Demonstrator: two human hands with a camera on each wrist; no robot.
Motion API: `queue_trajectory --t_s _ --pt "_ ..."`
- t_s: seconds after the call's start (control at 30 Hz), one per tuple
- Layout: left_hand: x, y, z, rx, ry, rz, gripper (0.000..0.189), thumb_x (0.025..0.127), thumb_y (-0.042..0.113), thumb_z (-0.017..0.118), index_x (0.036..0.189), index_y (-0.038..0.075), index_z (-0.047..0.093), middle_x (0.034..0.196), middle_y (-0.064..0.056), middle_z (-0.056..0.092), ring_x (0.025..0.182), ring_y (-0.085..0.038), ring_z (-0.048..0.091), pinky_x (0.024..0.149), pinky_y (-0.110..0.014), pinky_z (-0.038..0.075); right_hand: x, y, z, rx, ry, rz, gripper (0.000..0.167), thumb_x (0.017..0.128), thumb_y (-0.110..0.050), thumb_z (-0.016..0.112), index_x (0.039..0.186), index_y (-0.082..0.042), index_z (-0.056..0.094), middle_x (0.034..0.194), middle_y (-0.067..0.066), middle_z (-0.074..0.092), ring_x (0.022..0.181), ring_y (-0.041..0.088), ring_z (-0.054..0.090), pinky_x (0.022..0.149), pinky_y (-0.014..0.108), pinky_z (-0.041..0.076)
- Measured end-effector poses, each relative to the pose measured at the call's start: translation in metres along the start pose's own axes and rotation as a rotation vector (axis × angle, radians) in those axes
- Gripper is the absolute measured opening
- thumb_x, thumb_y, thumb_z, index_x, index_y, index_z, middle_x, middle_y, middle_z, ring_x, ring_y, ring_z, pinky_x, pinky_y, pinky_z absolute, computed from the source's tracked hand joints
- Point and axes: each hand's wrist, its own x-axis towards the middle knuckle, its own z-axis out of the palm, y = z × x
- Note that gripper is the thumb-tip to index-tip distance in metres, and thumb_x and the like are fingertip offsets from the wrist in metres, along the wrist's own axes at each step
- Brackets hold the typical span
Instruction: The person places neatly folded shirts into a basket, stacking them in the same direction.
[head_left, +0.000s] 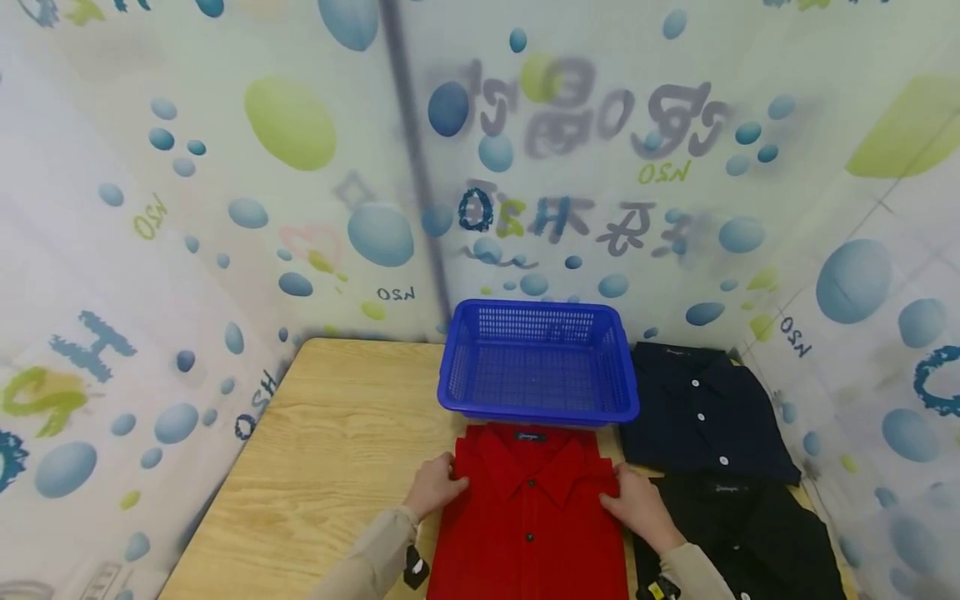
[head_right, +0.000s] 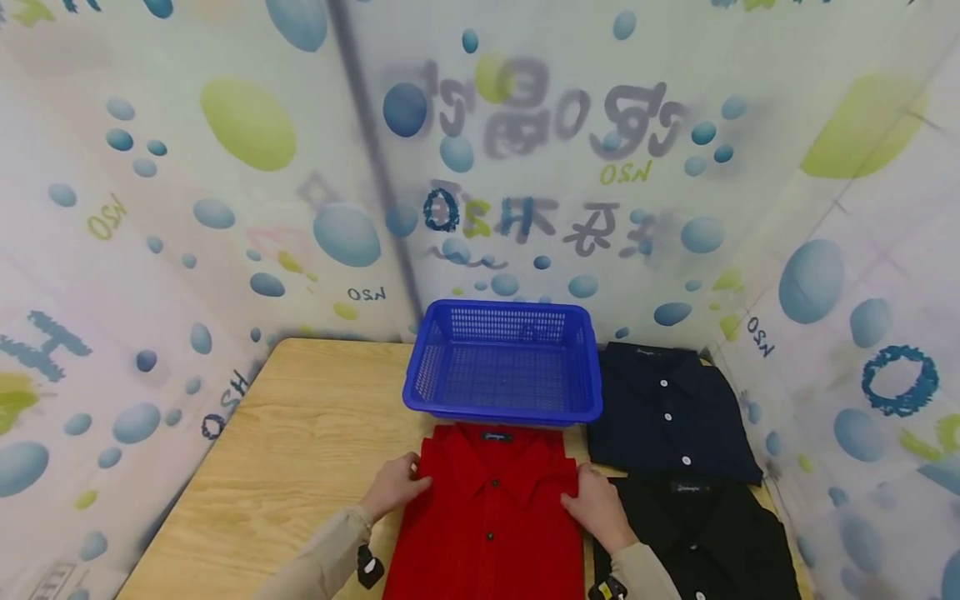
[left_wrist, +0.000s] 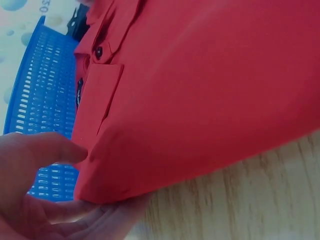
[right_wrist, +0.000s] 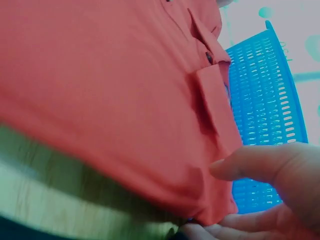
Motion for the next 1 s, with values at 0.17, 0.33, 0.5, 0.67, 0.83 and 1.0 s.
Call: queue_trajectory --t_s 0.17,0.33,0.5,0.67,0.83,1.0 --pt "0.002 0.003 0.001 0.016 -0.008 -0.031 0.027 0.075 0.013 0.073 0.09 -0.004 0.057 0.072 -0.009 0.06 0.062 -0.023 0.054 0.055 -0.035 0.046 0.003 -0.001 -0.002 0.081 -0.044 0.019 0.052 0.077 -0.018 0.076 0.11 0.016 0.053 0.096 0.023 0.065 0.083 0.033 0.063 0.074 0.049 0.052" --pt "-0.001 0.006 0.002 0.038 -0.047 -0.084 0.033 0.071 0.014 0.074 0.09 -0.005 0.055 0.076 -0.015 0.06 0.067 -0.031 0.059 0.06 -0.04 0.05 -0.001 0.0 -0.005 0.154 -0.074 0.052 0.052 0.076 -0.019 0.077 0.109 0.013 0.052 0.088 0.013 0.064 0.079 0.026 0.06 0.07 0.042 0.051" --pt "-0.012 0.01 0.001 0.021 -0.083 -0.125 0.033 0.071 0.013 0.075 0.085 -0.006 0.053 0.073 -0.016 0.058 0.064 -0.031 0.058 0.058 -0.041 0.05 -0.014 -0.001 -0.005 0.291 -0.164 0.18 0.046 0.076 -0.018 0.076 0.105 0.011 0.054 0.083 0.007 0.06 0.073 0.02 0.058 0.064 0.035 0.05" --pt "-0.016 0.011 0.002 -0.015 -0.107 -0.155 0.035 0.073 0.016 0.075 0.088 -0.006 0.054 0.076 -0.014 0.059 0.066 -0.029 0.058 0.06 -0.04 0.05 -0.024 0.002 0.0 0.498 -0.248 0.21 0.037 0.081 -0.013 0.071 0.104 0.012 0.058 0.085 0.007 0.063 0.073 0.018 0.059 0.064 0.033 0.05" --pt "-0.014 0.012 0.004 -0.169 -0.155 -0.17 0.036 0.077 0.013 0.073 0.098 -0.009 0.055 0.085 -0.014 0.062 0.074 -0.025 0.058 0.067 -0.04 0.051 -0.025 0.007 0.006 0.607 -0.357 0.069 0.037 0.088 -0.016 0.065 0.11 0.013 0.06 0.094 0.007 0.066 0.08 0.017 0.059 0.072 0.031 0.047" --pt "-0.013 0.012 0.006 -0.276 -0.215 -0.147 0.047 0.081 0.003 0.068 0.119 -0.016 0.049 0.105 -0.024 0.062 0.094 -0.036 0.061 0.085 -0.05 0.049 -0.023 0.007 0.004 0.609 -0.38 0.014 0.038 0.091 -0.014 0.063 0.117 0.013 0.056 0.102 0.009 0.064 0.085 0.016 0.056 0.075 0.031 0.046"
